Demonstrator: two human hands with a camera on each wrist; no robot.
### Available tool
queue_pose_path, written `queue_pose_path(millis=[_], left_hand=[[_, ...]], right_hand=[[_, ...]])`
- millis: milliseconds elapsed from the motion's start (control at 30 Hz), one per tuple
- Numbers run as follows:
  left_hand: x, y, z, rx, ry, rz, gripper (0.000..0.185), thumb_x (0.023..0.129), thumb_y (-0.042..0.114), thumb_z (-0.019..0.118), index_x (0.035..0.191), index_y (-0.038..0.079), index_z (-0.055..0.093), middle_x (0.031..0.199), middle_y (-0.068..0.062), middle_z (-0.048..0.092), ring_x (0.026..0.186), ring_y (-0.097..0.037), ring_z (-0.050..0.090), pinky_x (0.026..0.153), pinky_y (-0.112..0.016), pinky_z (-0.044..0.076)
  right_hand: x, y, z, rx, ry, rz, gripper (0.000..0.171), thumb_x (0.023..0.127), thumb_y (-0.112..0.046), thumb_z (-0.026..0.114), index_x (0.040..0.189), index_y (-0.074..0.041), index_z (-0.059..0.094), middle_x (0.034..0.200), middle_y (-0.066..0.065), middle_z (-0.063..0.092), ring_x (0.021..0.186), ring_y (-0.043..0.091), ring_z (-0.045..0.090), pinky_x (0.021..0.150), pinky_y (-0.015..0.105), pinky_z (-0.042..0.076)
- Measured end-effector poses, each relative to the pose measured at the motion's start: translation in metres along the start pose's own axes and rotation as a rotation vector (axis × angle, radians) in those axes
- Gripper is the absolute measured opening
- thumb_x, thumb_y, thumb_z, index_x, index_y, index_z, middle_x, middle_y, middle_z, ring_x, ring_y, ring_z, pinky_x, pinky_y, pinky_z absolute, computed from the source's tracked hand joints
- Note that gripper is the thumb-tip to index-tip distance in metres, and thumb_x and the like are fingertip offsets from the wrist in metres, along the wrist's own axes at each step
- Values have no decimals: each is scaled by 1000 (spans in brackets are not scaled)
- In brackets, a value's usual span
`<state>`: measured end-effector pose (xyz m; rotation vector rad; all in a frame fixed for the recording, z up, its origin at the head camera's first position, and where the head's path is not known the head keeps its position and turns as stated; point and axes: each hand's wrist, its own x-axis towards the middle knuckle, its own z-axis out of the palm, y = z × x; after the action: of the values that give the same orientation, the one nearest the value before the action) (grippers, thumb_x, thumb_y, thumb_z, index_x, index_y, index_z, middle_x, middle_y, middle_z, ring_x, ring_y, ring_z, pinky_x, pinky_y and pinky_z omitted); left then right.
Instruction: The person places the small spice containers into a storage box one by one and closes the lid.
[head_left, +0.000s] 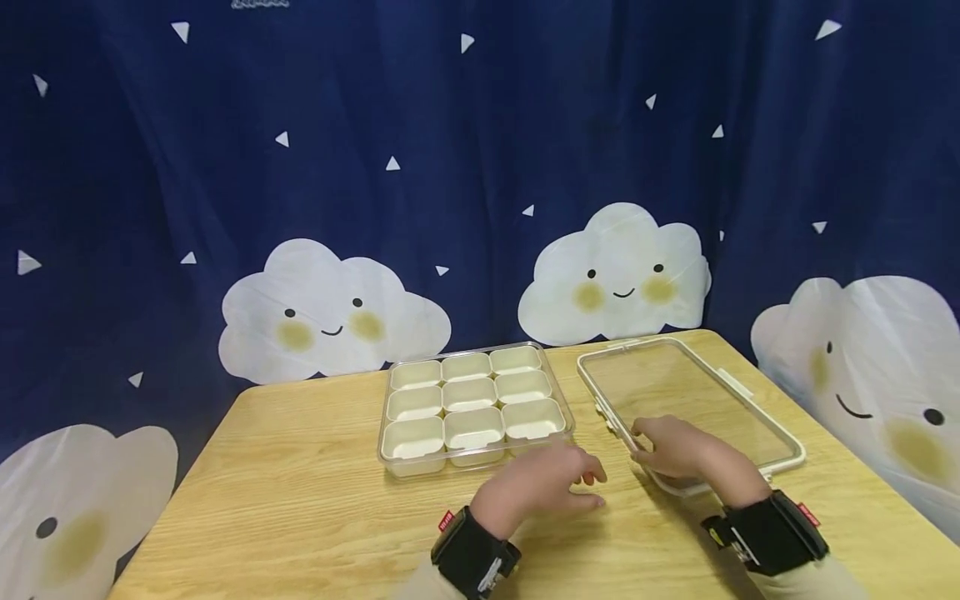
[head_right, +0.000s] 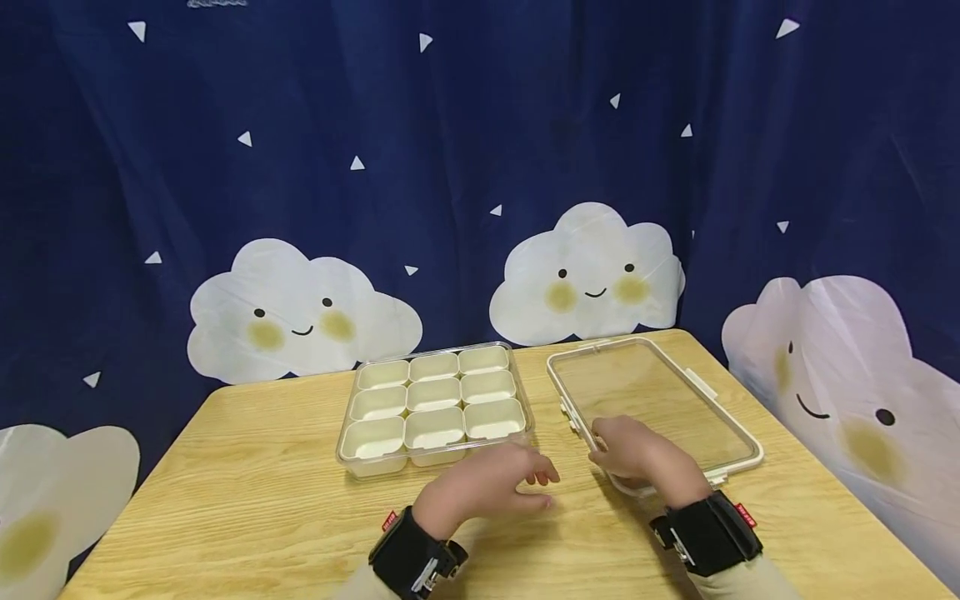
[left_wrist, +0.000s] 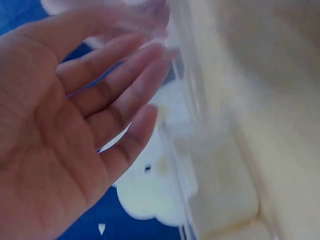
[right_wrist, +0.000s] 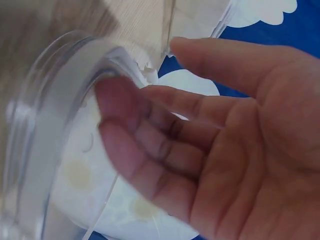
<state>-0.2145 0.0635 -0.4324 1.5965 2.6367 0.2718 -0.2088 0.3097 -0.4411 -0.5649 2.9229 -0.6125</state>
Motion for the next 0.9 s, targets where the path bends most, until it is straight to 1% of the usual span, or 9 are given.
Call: queue_pose_path(millis=[67,133,267,367,433,533,600,767,900], left_hand=[[3,7,6,-26,-58,51,28,97,35,70,118,16,75,112,9,72,99,1,63,85,-11,45],[4,12,11,-29,-83,78,31,97,35,69,121,17,74,118,9,70,102,2,62,88,-11,45],[4,20,21,30,-71,99,40,96,38,71,131,18,68,132,11,64,114,0,58,95,-16,46],[3,26,25,88,-48,109,49,95,39,72,139,20,63,141,11,58,121,-3,56,96,-18,47],[3,30,27,138,-41,118,49,95,40,71,139,21,62,142,11,58,123,-3,56,97,-18,46],[4,36,30,197,-24,117,48,95,43,70,137,22,64,140,12,59,123,-4,56,96,-18,47],[4,38,31,196,-17,105,44,95,42,70,135,22,66,138,11,61,125,-5,55,98,-18,45],[3,35,27,64,-31,70,33,92,32,75,124,22,73,131,12,65,120,-1,57,99,-12,42],[2,30,20,-45,-61,35,25,82,24,85,106,24,79,114,17,68,100,6,59,83,-9,44]], right_hand=[[-4,-2,2,69,4,-33,25,94,-7,67,110,11,60,71,3,61,59,11,53,56,28,45],[-5,-5,4,210,-26,-53,28,98,-5,61,116,16,57,67,3,61,55,13,59,53,28,49],[-9,-9,7,546,-160,-62,35,104,-3,49,128,23,47,77,11,70,68,24,71,61,36,60],[-14,-8,7,641,-212,-75,36,105,-3,47,131,22,47,87,15,72,78,29,73,69,41,61],[-18,-5,3,587,-181,-98,33,105,-4,47,128,20,51,87,13,72,77,27,72,68,40,61],[-24,5,-7,417,-70,-128,27,104,-3,51,120,18,58,81,8,70,69,21,70,61,32,58],[-25,12,-14,302,6,-116,23,103,-3,53,115,15,62,77,5,68,65,17,68,57,28,54],[-24,31,-36,141,104,-17,19,101,-5,56,107,10,67,73,0,65,62,16,66,58,28,51],[-20,51,-53,5,132,39,17,98,-5,59,99,7,70,75,0,65,65,14,61,62,33,50]])
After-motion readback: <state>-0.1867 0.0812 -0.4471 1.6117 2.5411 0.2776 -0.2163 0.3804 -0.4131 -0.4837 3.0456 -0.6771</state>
